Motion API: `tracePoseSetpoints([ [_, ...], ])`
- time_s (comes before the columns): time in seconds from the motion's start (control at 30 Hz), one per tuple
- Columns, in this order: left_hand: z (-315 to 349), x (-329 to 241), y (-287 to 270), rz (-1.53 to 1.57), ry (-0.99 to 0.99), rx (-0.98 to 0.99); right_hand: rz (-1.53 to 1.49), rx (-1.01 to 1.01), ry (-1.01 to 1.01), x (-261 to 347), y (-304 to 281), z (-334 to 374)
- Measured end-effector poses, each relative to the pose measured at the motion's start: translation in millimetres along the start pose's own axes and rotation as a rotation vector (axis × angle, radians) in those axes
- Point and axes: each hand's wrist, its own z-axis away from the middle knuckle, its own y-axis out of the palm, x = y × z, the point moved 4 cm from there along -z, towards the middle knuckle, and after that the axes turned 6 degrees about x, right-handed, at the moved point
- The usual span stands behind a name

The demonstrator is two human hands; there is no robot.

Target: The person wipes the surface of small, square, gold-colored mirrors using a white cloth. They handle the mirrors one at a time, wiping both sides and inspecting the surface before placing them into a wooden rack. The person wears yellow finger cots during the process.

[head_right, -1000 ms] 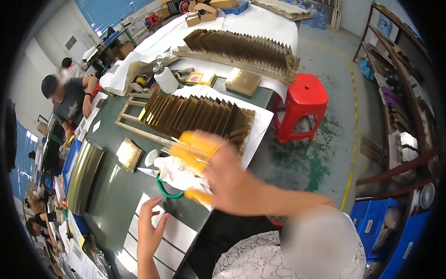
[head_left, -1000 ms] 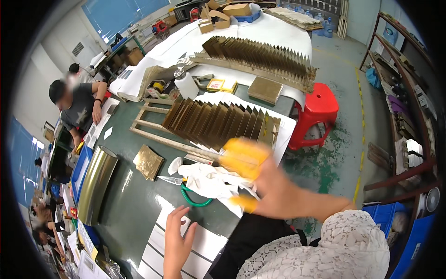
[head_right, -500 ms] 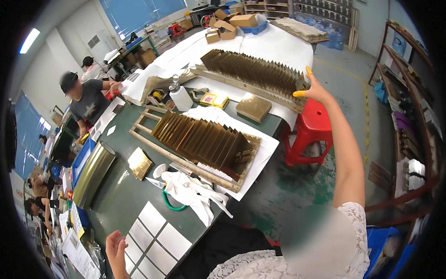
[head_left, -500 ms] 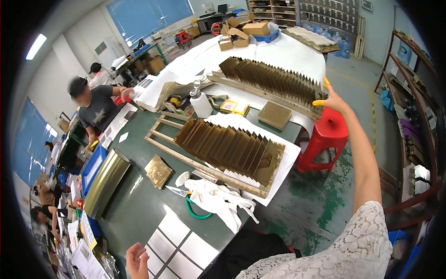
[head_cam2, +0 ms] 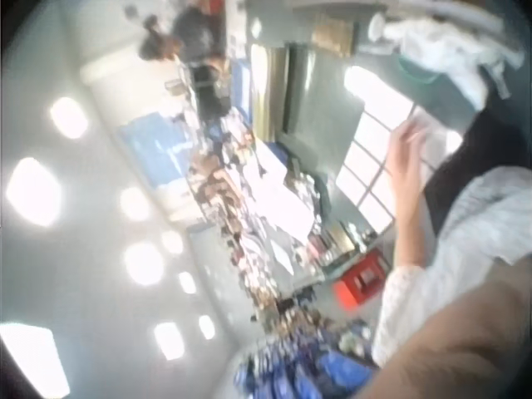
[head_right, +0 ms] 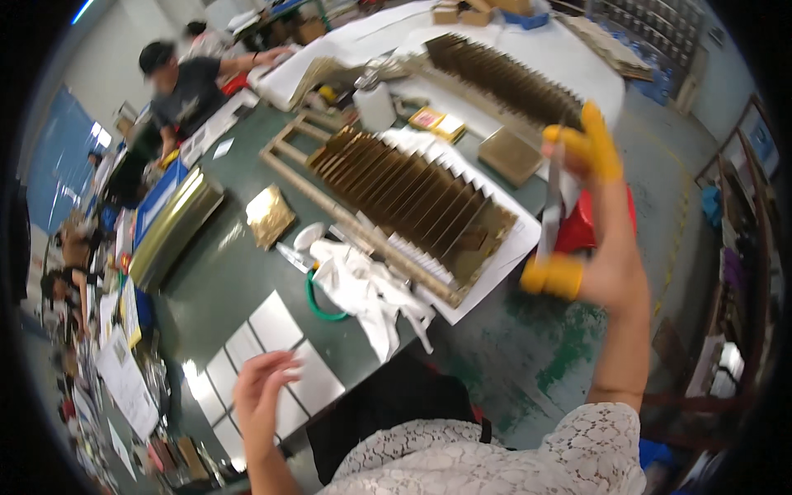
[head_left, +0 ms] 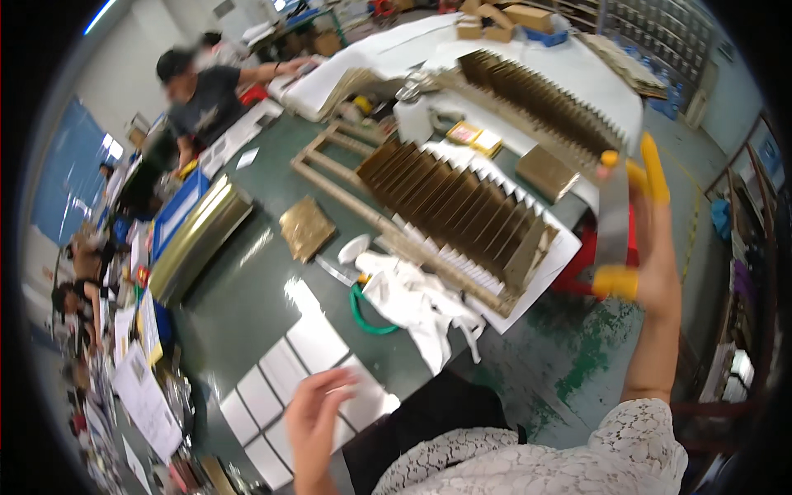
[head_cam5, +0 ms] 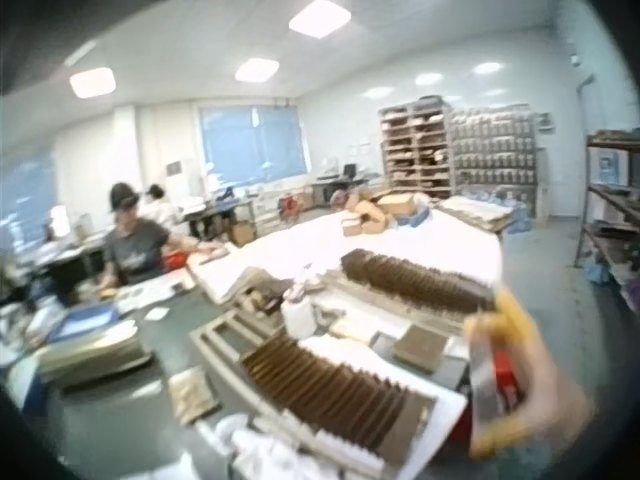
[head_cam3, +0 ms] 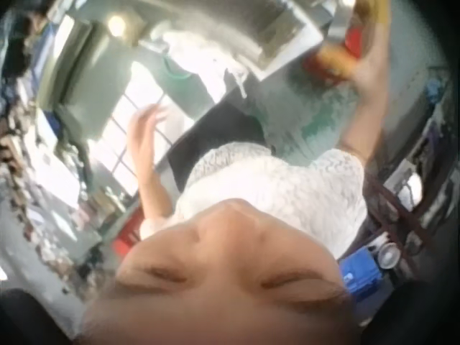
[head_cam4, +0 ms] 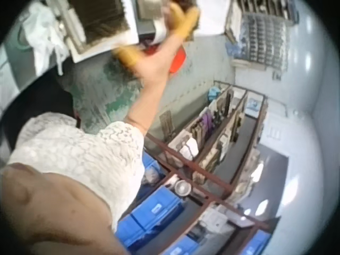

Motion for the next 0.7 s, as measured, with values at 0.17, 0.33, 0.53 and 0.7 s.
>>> tracePoseSetpoints([
  [0.17,-8,3,52,0.464,-0.088,0.336,0.139,0.608,-0.128,63,129,21],
  [0.33,16,33,25,0.577,-0.256,0.285,0.189,0.737,-0.172,64,203,25],
  [0.53,26,61,4,0.662,-0.285,0.098,0.204,0.815,-0.149,68,238,20],
  [0.7,32,74,-16,0.757,-0.293,0.063,-0.051,0.470,0.063,47,232,8],
])
